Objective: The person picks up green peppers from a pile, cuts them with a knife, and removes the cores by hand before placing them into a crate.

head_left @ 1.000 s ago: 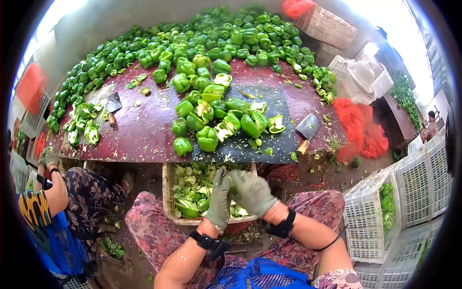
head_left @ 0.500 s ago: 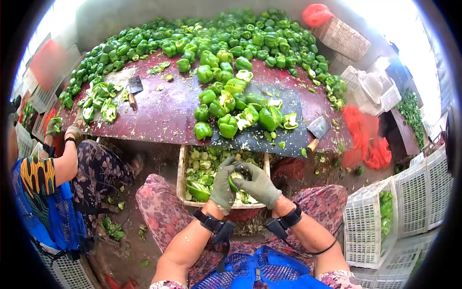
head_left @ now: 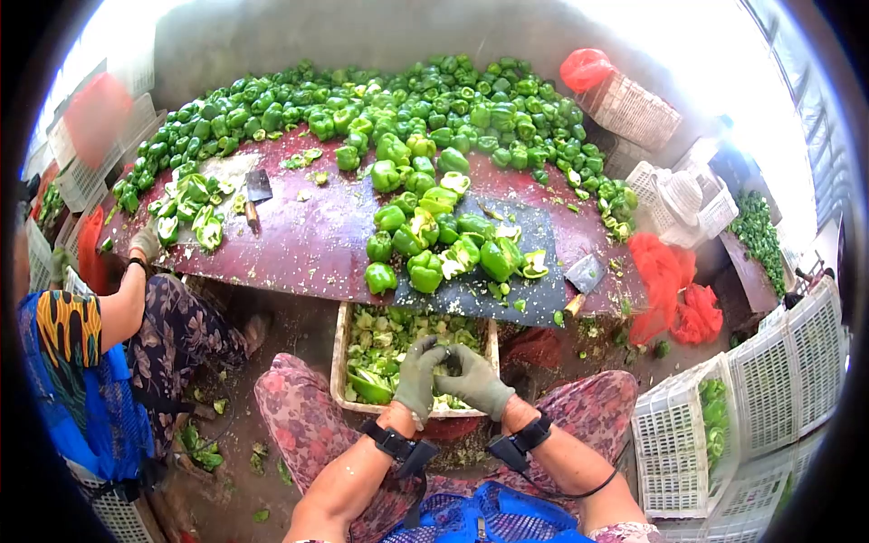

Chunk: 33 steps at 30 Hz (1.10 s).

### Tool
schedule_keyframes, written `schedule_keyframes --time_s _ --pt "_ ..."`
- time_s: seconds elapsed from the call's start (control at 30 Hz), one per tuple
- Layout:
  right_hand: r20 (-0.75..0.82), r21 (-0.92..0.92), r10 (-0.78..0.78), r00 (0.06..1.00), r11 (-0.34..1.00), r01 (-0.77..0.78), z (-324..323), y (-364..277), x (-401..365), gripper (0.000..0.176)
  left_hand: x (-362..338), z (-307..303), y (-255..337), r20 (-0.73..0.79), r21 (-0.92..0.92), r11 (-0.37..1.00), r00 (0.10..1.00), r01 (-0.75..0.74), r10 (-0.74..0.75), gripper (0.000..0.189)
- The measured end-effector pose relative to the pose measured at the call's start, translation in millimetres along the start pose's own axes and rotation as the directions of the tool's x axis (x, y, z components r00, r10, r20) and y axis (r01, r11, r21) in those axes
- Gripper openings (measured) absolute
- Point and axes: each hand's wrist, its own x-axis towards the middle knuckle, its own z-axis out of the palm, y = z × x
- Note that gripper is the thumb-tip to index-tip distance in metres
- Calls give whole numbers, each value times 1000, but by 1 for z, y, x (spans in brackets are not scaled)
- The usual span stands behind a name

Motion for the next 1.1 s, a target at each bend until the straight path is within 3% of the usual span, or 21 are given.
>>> schedule_keyframes --time_s 0.03,0.07,0.13,0.2,0.3,0.33,0.43,0.47,0.57,0.77,0.8,0.87,0.97,1.1 --pt "-9 -20 29 1000 999 -29 1 -5 -1 44 2 3 1 -33 -78 996 998 50 -53 39" --pt "-43 -62 18 999 998 -21 3 -5 -2 44 10 -6 -20 11 11 995 995 -100 100 39" --pt "-112 -114 -25 993 993 12 9 -5 -5 44 17 -16 -32 67 81 973 975 -217 212 38" --pt "-177 -135 -85 981 989 61 17 -7 -8 44 19 -21 -35 63 59 988 988 -143 139 36" --pt "-224 -36 -63 972 998 57 24 -14 -14 44 2 -2 10 -38 -334 930 984 151 -173 34" --pt "-255 -102 -110 961 991 86 24 2 -11 44 4 -3 6 -4 -369 920 989 134 -146 31" --pt "-313 -80 -69 947 996 46 24 9 -1 46 14 -4 -13 -21 -174 984 999 -44 41 28" --pt "-262 -57 -84 962 996 71 15 26 9 46 9 -1 -10 -33 -205 978 999 -26 19 36" --pt "-237 -27 -40 971 999 35 18 7 12 39 -1 3 1 -93 -86 988 988 -130 122 31" --pt "-339 -148 -155 928 983 109 32 8 14 33 2 -1 11 -94 -243 969 995 -36 14 31" --pt "-345 -91 -137 929 990 112 36 0 11 31 7 -6 3 -82 -258 966 997 -18 -3 31" --pt "-331 -122 -144 933 987 109 37 -3 8 33 19 -17 -15 -49 -282 959 998 21 -36 30" --pt "-297 -73 -121 947 992 103 33 -8 2 34 15 -14 -7 89 -505 836 977 213 -195 31" --pt "-61 57 -23 998 998 26 16 -14 -4 34 9 -15 -3 21 -326 924 979 199 -204 30"
